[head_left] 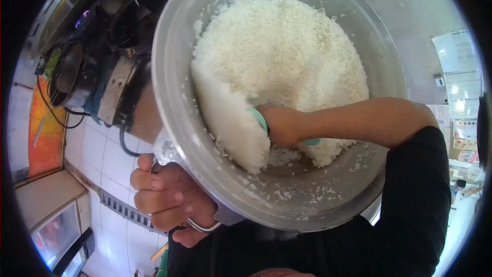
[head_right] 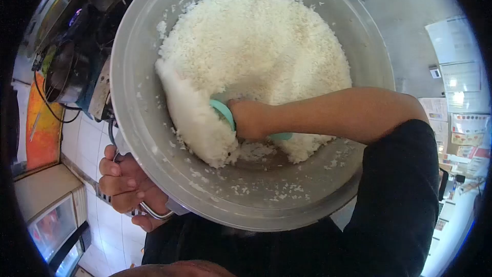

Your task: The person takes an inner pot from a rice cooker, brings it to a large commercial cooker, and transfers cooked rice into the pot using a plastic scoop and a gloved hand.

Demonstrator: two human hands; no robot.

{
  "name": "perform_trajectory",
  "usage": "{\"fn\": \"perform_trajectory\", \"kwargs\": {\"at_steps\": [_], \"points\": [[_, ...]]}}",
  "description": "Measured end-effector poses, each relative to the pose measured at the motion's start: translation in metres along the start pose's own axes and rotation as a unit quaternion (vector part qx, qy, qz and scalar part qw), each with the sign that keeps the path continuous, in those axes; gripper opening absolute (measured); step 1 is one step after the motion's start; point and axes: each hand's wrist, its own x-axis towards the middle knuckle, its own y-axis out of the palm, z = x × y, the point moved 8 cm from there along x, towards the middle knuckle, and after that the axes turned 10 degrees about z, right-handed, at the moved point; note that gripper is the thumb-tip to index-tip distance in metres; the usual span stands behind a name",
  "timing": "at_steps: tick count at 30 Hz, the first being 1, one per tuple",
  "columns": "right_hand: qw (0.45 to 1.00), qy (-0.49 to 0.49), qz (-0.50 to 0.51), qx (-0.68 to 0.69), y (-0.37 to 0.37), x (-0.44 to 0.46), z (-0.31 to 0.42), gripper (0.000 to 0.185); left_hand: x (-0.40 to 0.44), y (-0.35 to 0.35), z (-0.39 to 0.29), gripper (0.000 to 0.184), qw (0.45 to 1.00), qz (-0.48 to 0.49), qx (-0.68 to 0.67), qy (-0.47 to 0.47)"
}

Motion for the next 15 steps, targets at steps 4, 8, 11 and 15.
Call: {"fn": "perform_trajectory", "kwargs": {"at_steps": [4,8,11,15], "points": [[0.953,-0.225,-0.081,-0.185,-0.014,-0.007,0.034,0.046,-0.001,0.0,0.0,0.027,0.997,0.053,-0.047,-0.007],[0.941,-0.287,-0.162,-0.077,-0.013,-0.015,0.012,0.04,0.001,0.003,-0.002,0.026,0.997,0.053,-0.051,0.005],[0.919,-0.329,-0.215,-0.004,-0.029,-0.026,0.018,0.036,0.003,0.004,-0.002,0.034,0.999,0.024,0.0,-0.022],[0.983,-0.173,-0.007,-0.055,-0.001,-0.007,-0.001,0.038,0.002,0.004,0.0,0.034,0.999,0.039,-0.004,-0.021]]}}
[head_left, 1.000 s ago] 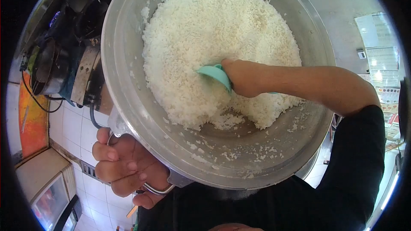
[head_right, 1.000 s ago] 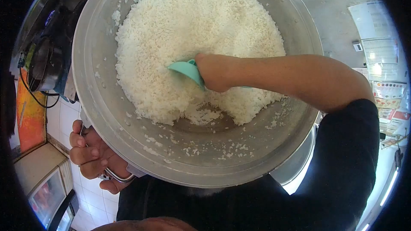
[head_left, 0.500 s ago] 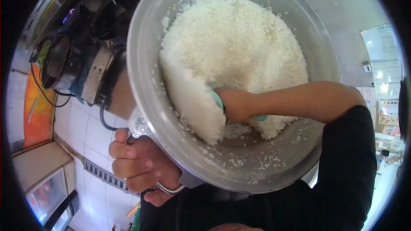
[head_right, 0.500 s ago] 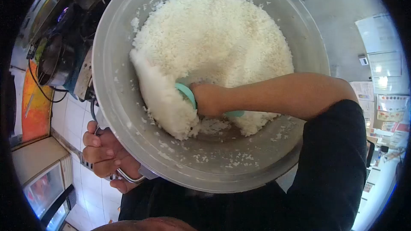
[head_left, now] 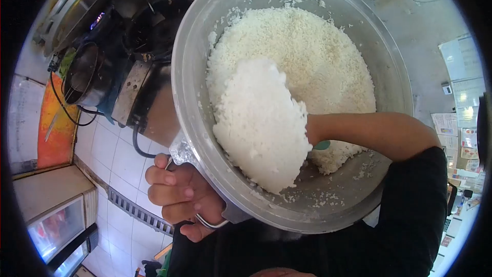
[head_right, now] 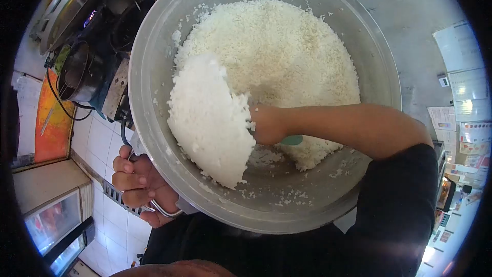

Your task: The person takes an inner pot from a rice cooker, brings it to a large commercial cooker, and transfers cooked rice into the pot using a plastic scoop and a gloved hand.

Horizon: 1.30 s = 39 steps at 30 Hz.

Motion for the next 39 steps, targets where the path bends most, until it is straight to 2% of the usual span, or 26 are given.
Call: {"fn": "perform_trajectory", "kwargs": {"at_steps": [1,2,4,8,10,11,12,13,14,15,16,19,22,23,24,26,28,31,32,36,37,38,39], "points": [[0.995,-0.08,-0.065,0.005,-0.005,-0.006,0.01,0.037,-0.001,-0.001,0.0,0.035,1.0,-0.005,-0.007,0.002],[0.994,-0.078,-0.07,0.004,-0.013,-0.015,0.025,0.037,-0.001,0.0,0.0,0.035,1.0,-0.003,-0.011,0.003],[0.984,-0.072,-0.098,0.132,-0.033,-0.038,0.047,0.031,-0.002,-0.001,0.0,0.035,1.0,-0.015,-0.01,-0.005],[0.987,-0.118,-0.105,0.033,-0.023,-0.042,0.044,0.028,-0.003,-0.002,0.002,0.036,0.998,-0.028,-0.051,0.02],[0.99,0.012,-0.053,0.13,0.006,-0.03,-0.018,0.029,0.0,-0.002,0.004,0.037,0.999,0.029,-0.039,0.009],[0.99,0.011,-0.059,0.125,0.008,-0.025,-0.031,0.029,-0.005,-0.008,0.009,0.038,0.997,0.034,-0.062,0.022],[0.993,0.023,0.047,-0.107,0.025,-0.015,-0.036,0.028,-0.004,-0.009,0.007,0.038,0.997,0.037,-0.065,0.028],[0.93,0.037,0.15,-0.333,0.035,-0.014,-0.037,0.027,-0.003,-0.007,0.007,0.039,0.996,0.053,-0.064,0.013],[0.929,0.04,0.144,-0.337,0.026,-0.021,-0.034,0.027,-0.002,-0.005,0.007,0.039,0.996,0.069,-0.062,-0.003],[0.959,0.139,0.088,-0.231,0.007,-0.036,-0.045,0.025,-0.002,-0.004,0.007,0.038,0.994,0.067,-0.087,-0.006],[0.965,0.235,0.03,-0.117,-0.008,-0.056,-0.052,0.023,-0.002,-0.003,0.005,0.038,0.993,0.07,-0.092,0.0],[0.98,0.185,-0.07,-0.018,-0.046,-0.131,-0.004,0.024,0.0,-0.001,0.006,0.035,0.992,0.069,-0.105,-0.018],[0.973,0.198,-0.113,-0.04,-0.055,-0.231,0.042,0.025,0.002,0.006,0.005,0.033,0.985,0.095,-0.137,-0.038],[0.967,0.215,-0.121,-0.062,-0.048,-0.264,0.053,0.025,0.003,0.009,0.004,0.033,0.988,0.067,-0.135,-0.044],[0.959,0.24,-0.124,-0.088,-0.037,-0.298,0.063,0.026,0.0,0.009,0.004,0.033,0.989,0.039,-0.131,-0.052],[0.938,0.298,-0.121,-0.13,-0.001,-0.363,0.076,0.027,-0.002,0.003,0.011,0.034,0.986,0.052,-0.135,-0.077],[0.916,0.351,-0.12,-0.151,0.049,-0.419,0.081,0.027,0.0,-0.002,0.012,0.034,0.987,0.097,-0.128,-0.025],[0.885,0.424,-0.128,-0.141,0.144,-0.476,0.071,0.029,0.004,-0.031,0.025,0.039,0.991,0.117,-0.062,0.002],[0.878,0.437,-0.142,-0.13,0.183,-0.481,0.072,0.029,0.008,-0.044,0.031,0.044,0.99,0.129,-0.059,0.012],[0.835,0.482,-0.229,-0.134,0.338,-0.482,0.014,0.031,0.021,-0.065,0.047,0.04,0.976,0.193,-0.1,-0.003],[0.748,0.614,-0.254,0.01,0.351,-0.478,-0.004,0.036,0.025,-0.075,0.055,0.042,0.971,0.191,-0.139,-0.045],[0.627,0.717,-0.263,0.153,0.367,-0.464,-0.01,0.043,0.027,-0.08,0.064,0.045,0.963,0.186,-0.176,-0.086],[0.629,0.714,-0.264,0.158,0.371,-0.455,-0.01,0.043,0.029,-0.081,0.067,0.045,0.966,0.178,-0.17,-0.08]]}}
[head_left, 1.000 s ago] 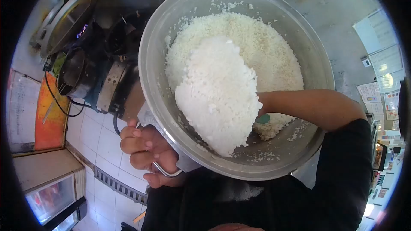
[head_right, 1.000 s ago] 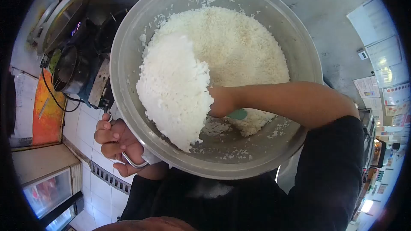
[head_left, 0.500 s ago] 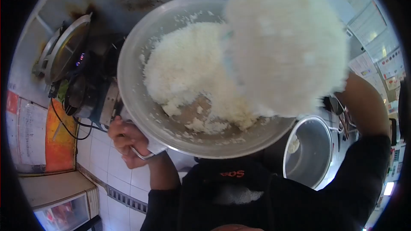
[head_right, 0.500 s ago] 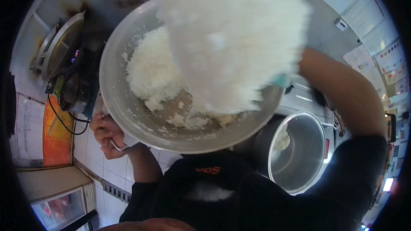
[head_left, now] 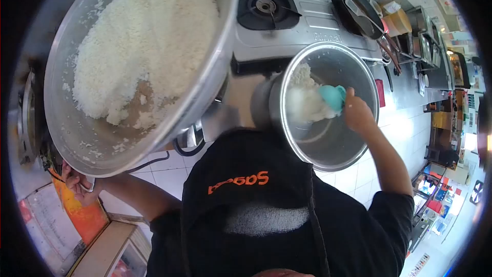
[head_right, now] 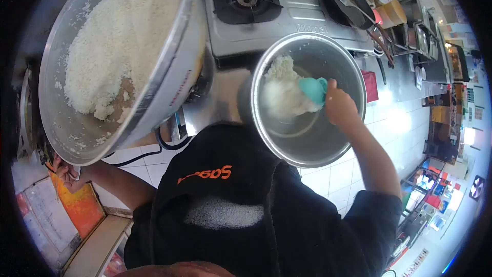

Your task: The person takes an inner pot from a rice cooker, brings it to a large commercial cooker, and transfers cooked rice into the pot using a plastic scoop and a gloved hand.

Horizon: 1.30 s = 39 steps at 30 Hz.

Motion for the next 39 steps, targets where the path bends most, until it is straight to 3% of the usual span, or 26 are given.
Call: {"fn": "perform_trajectory", "kwargs": {"at_steps": [3,4,7,8,9,11,12,13,15,16,18,21,24,32,34,38,39], "points": [[1.0,-0.023,-0.014,0.011,-0.004,-0.006,0.008,0.048,0.004,-0.013,0.0,0.045,0.999,0.022,0.007,-0.036],[0.999,-0.007,-0.024,0.023,-0.02,-0.015,0.005,0.047,0.005,0.021,-0.018,0.046,0.986,-0.011,0.164,-0.006],[0.99,-0.033,-0.106,0.089,-0.065,-0.045,-0.015,0.044,0.01,-0.003,-0.015,0.049,0.979,0.016,0.204,0.001],[0.984,-0.03,-0.108,0.139,-0.078,-0.054,-0.022,0.046,0.01,0.0,-0.013,0.047,0.992,-0.003,0.126,-0.019],[0.959,-0.106,-0.193,0.176,-0.091,-0.063,-0.024,0.048,0.01,0.009,-0.015,0.047,0.991,0.003,0.133,-0.018],[0.919,-0.185,-0.263,0.228,-0.093,-0.066,-0.028,0.052,0.008,0.016,-0.015,0.044,0.987,-0.018,0.147,-0.067],[0.967,-0.054,-0.149,0.201,-0.054,-0.043,-0.043,0.052,0.008,-0.004,-0.01,0.041,0.986,-0.068,0.125,-0.091],[0.979,-0.135,-0.145,0.042,-0.034,-0.036,-0.024,0.051,0.007,0.004,-0.014,0.041,0.985,-0.068,0.131,-0.09],[0.986,-0.114,0.024,-0.117,0.014,-0.019,-0.021,0.051,0.002,0.016,-0.013,0.04,0.978,-0.093,0.145,-0.116],[0.985,-0.117,0.018,-0.122,0.008,-0.019,-0.022,0.051,0.004,0.018,-0.012,0.04,0.984,-0.078,0.12,-0.107],[0.99,-0.138,-0.018,-0.008,-0.012,-0.02,-0.02,0.042,0.004,0.012,-0.014,0.041,0.986,-0.073,0.114,-0.094],[0.984,-0.157,0.002,0.081,-0.022,-0.019,0.005,0.043,0.003,0.022,-0.01,0.042,0.99,-0.051,0.089,-0.092],[0.99,-0.132,0.054,0.01,0.001,-0.006,0.05,0.045,-0.002,0.028,-0.009,0.044,0.996,-0.032,0.043,-0.073],[0.983,-0.18,0.013,-0.031,0.007,-0.011,0.121,0.046,-0.009,0.074,-0.013,0.044,0.999,-0.034,0.009,-0.038],[0.987,-0.156,0.029,-0.006,0.009,-0.008,0.136,0.05,-0.01,0.088,-0.021,0.042,0.994,-0.089,0.062,-0.022],[0.99,-0.066,0.072,0.106,-0.019,-0.026,0.136,0.053,-0.011,0.097,-0.032,0.041,0.982,-0.083,0.16,-0.05],[0.983,-0.165,-0.042,0.066,-0.027,-0.02,0.101,0.054,-0.011,0.1,-0.028,0.04,0.988,-0.09,0.11,-0.06]]}}
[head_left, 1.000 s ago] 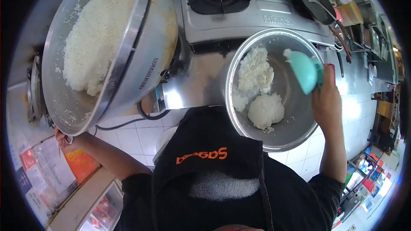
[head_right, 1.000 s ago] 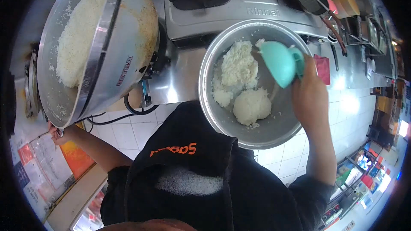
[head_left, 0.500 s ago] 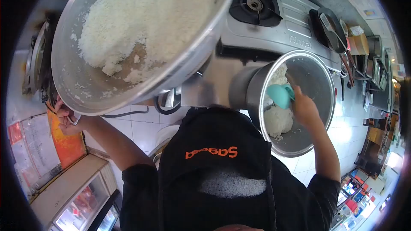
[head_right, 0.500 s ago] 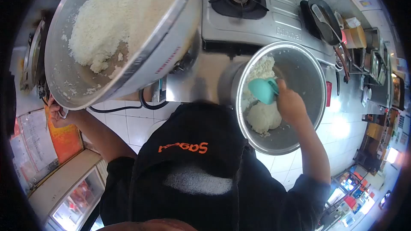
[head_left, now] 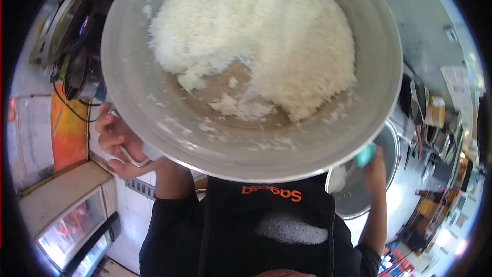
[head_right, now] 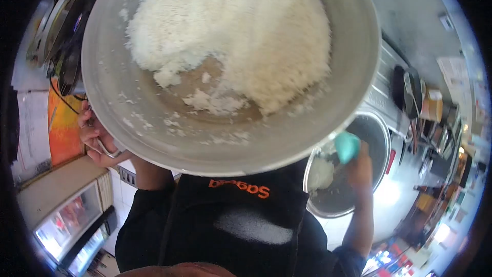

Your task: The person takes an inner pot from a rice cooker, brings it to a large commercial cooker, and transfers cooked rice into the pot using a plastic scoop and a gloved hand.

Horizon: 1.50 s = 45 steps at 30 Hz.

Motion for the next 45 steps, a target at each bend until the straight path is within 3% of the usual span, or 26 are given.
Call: {"fn": "perform_trajectory", "kwargs": {"at_steps": [1,2,3,4,6,8,10,11,12,13,14,18,20,22,24,25,26,28,29,30,32,33,35,36,38,45], "points": [[0.988,-0.107,-0.099,-0.052,-0.024,-0.007,0.003,0.055,-0.001,0.004,0.004,0.04,0.999,-0.003,-0.051,-0.016],[0.966,0.008,-0.131,0.225,-0.041,-0.01,-0.045,0.059,-0.002,0.008,0.005,0.04,0.999,-0.013,-0.045,-0.011],[0.983,-0.053,-0.175,-0.034,-0.101,-0.022,0.01,0.065,-0.003,0.01,0.005,0.041,0.999,-0.031,-0.04,0.006],[0.954,0.005,-0.273,-0.121,-0.133,-0.035,-0.013,0.066,-0.003,0.007,0.005,0.042,0.998,-0.046,-0.038,0.021],[0.931,-0.08,-0.307,0.183,-0.199,-0.034,0.053,0.057,-0.004,0.001,0.009,0.046,0.998,-0.05,0.007,0.033],[0.94,-0.163,-0.267,0.136,-0.235,-0.013,0.136,0.065,-0.006,0.008,0.008,0.055,0.993,-0.087,-0.017,0.078],[0.959,-0.231,-0.134,-0.098,-0.23,0.022,0.264,0.069,-0.012,0.003,0.009,0.059,0.988,-0.108,-0.032,0.101],[0.945,-0.234,-0.14,-0.182,-0.217,0.051,0.287,0.064,-0.012,0.009,0.008,0.059,0.99,-0.1,-0.024,0.1],[0.893,-0.355,-0.135,-0.243,-0.196,0.072,0.313,0.056,-0.011,0.011,0.006,0.061,0.991,-0.092,-0.016,0.098],[0.938,-0.259,-0.023,-0.229,-0.175,0.111,0.343,0.046,-0.013,0.01,0.006,0.063,0.992,-0.084,0.012,0.088],[0.933,-0.272,-0.019,-0.236,-0.159,0.125,0.375,0.029,-0.015,0.005,0.002,0.063,0.992,-0.087,0.006,0.093],[0.941,-0.224,0.01,-0.252,-0.141,0.187,0.447,0.026,-0.008,0.011,0.013,0.057,0.999,0.01,0.016,0.028],[0.926,-0.23,0.03,-0.299,-0.129,0.194,0.47,0.028,0.001,0.028,0.001,0.051,0.991,0.021,0.062,0.115],[0.906,-0.242,0.056,-0.344,-0.118,0.204,0.485,0.031,-0.023,0.004,0.003,0.049,0.993,-0.005,0.042,0.107],[0.891,-0.269,0.107,-0.35,-0.109,0.207,0.495,0.035,-0.031,-0.008,0.02,0.051,0.995,-0.093,-0.043,-0.019],[0.891,-0.269,0.111,-0.35,-0.108,0.21,0.5,0.035,-0.027,-0.014,0.02,0.052,0.988,-0.088,-0.13,-0.01],[0.88,-0.285,0.126,-0.358,-0.102,0.211,0.506,0.034,-0.024,-0.013,0.022,0.052,0.988,-0.088,-0.129,-0.015],[0.872,-0.298,0.15,-0.359,-0.093,0.213,0.512,0.034,-0.023,-0.004,0.017,0.016,0.99,-0.106,-0.09,0.017],[0.869,-0.304,0.169,-0.353,-0.088,0.213,0.513,0.034,-0.015,0.016,0.01,0.041,0.982,-0.15,0.053,0.105],[0.865,-0.31,0.185,-0.348,-0.084,0.214,0.513,0.034,-0.013,0.018,0.013,0.041,0.983,-0.146,0.051,0.098],[0.862,-0.31,0.182,-0.357,-0.077,0.215,0.511,0.034,-0.019,0.013,0.009,0.064,0.969,-0.202,0.075,0.124],[0.859,-0.312,0.175,-0.367,-0.075,0.213,0.511,0.033,-0.02,0.01,0.013,0.064,0.969,-0.202,0.072,0.119],[0.855,-0.314,0.168,-0.376,-0.071,0.211,0.513,0.033,-0.017,0.011,0.008,0.084,0.964,-0.147,0.136,0.174],[0.856,-0.324,0.171,-0.365,-0.068,0.211,0.512,0.033,-0.018,0.013,0.005,0.084,0.965,-0.146,0.134,0.172],[0.857,-0.332,0.169,-0.356,-0.065,0.209,0.512,0.033,-0.013,0.016,0.008,0.065,0.971,-0.19,0.067,0.128],[0.865,-0.329,0.19,-0.328,-0.055,0.202,0.506,0.03,-0.02,0.006,0.009,0.067,0.978,-0.169,0.042,0.114]]}}
